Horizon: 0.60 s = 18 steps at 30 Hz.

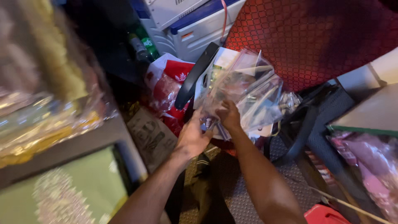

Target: The person picks up a packaged garment from a shelf, removes the garment and its paper insert from a plastic bag, unfolds a large fabric piece, refolds it, and then places the garment back into the plastic bag before setting it on a chair.

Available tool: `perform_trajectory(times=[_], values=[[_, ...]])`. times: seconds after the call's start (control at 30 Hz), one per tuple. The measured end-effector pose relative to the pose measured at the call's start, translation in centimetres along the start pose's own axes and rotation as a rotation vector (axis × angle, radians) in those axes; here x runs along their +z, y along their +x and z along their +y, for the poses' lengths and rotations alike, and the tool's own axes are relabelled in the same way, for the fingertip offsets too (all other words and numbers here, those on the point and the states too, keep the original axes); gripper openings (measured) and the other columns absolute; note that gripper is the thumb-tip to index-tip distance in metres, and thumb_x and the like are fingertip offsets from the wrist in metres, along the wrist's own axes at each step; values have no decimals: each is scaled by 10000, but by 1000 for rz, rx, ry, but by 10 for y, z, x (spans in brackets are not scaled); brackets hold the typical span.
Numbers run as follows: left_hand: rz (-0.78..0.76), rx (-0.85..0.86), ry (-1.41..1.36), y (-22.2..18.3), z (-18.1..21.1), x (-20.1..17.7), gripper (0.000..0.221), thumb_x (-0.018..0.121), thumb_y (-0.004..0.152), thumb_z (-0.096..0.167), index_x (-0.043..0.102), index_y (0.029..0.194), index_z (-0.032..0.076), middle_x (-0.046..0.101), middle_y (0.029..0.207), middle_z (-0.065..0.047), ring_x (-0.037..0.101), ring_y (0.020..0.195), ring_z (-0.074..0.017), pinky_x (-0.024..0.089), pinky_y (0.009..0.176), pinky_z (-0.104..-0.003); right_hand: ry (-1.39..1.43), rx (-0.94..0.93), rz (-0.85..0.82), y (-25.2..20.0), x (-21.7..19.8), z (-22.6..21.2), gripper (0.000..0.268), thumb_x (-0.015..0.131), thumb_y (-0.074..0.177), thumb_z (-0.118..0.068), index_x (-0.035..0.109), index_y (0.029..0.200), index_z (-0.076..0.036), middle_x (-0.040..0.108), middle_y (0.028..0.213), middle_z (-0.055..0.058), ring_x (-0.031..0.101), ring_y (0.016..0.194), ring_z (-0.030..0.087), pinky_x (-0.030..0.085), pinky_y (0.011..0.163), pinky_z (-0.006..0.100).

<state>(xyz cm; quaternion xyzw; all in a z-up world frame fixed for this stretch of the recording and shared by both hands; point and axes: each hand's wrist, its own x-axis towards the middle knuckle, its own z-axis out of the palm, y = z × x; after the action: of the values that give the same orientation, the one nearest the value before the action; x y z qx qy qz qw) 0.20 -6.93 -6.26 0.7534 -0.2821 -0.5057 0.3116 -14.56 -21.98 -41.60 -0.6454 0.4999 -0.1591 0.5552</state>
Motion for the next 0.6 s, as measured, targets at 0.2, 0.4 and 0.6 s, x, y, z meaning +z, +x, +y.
perform_trajectory(times=[0.2,0.4,0.6], values=[[-8,-215,-5,59,-30,26,803,661,854,142,326,1584,135,606,1438,-161,598,1328,-309,525,1096,-426,-289,103,-82,10,24,3,237,806,843,-398,773,1078,-392,758,1093,-107,712,1092,176,557,987,335],[66,-248,-83,78,-52,46,661,701,836,120,512,1469,106,676,1366,-116,648,1264,-281,564,1047,-402,399,195,25,-20,-24,-100,143,779,860,-75,789,1003,-72,766,973,131,702,883,187,584,832,358],[67,-248,-55,85,-27,55,615,737,806,216,586,1401,183,730,1290,-17,693,1194,-183,573,1015,-350,602,153,80,-1,-91,-136,288,942,748,-129,701,892,-66,625,786,33,648,692,127,603,690,281]])
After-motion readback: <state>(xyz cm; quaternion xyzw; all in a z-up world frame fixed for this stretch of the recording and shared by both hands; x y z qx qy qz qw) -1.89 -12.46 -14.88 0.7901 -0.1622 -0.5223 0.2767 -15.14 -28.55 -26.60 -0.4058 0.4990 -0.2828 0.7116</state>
